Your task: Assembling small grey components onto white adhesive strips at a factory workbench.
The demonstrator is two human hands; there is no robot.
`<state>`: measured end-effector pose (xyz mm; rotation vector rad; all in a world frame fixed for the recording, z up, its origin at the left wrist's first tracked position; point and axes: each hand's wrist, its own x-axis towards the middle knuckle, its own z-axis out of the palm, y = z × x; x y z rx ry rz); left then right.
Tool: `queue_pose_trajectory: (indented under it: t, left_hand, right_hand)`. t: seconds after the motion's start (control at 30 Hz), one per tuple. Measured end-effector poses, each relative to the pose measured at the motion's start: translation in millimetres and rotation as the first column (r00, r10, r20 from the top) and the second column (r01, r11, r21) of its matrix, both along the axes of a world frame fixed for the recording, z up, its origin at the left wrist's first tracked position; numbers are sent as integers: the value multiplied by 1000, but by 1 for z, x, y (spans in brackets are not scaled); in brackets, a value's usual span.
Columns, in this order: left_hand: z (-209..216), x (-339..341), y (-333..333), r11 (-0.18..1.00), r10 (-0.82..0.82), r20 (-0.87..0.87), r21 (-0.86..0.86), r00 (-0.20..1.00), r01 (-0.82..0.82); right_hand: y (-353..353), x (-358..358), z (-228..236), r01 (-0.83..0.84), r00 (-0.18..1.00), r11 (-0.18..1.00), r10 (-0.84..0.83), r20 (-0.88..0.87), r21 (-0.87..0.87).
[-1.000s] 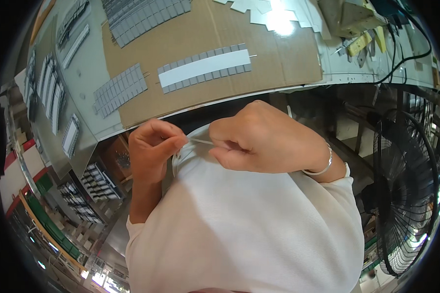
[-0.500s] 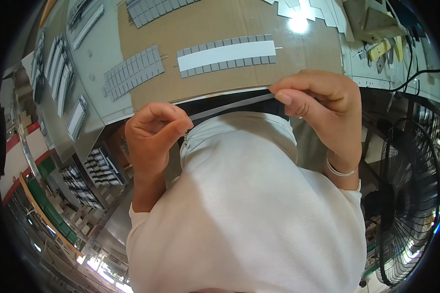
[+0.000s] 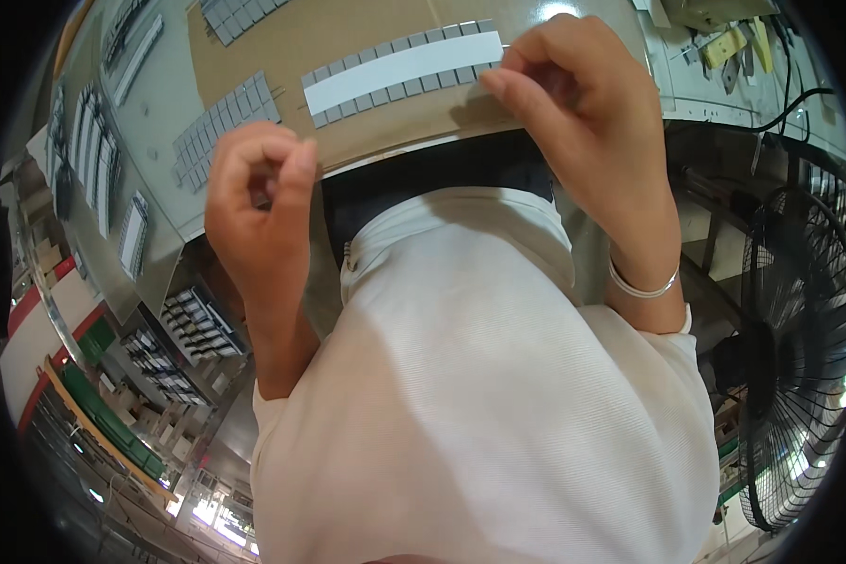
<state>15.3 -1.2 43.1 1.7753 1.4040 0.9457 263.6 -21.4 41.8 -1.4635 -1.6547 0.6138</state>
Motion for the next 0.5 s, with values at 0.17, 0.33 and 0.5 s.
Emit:
queue_pose_trajectory:
  t: [0.17, 0.33, 0.5]
  left_hand:
    - [-12, 10, 16, 979, 82, -141, 196, 987, -54]
    - [-12, 12, 17, 986, 112, -224, 150, 968, -80]
    - [-12, 13, 18, 978, 113, -246, 199, 963, -64]
  right_hand:
    - [13, -6, 6, -7, 986, 989, 32, 166, -149]
    - [14, -10, 2, -1, 971, 992, 31, 238, -124]
    - [15, -12, 4, 15, 963, 992, 21, 269, -128]
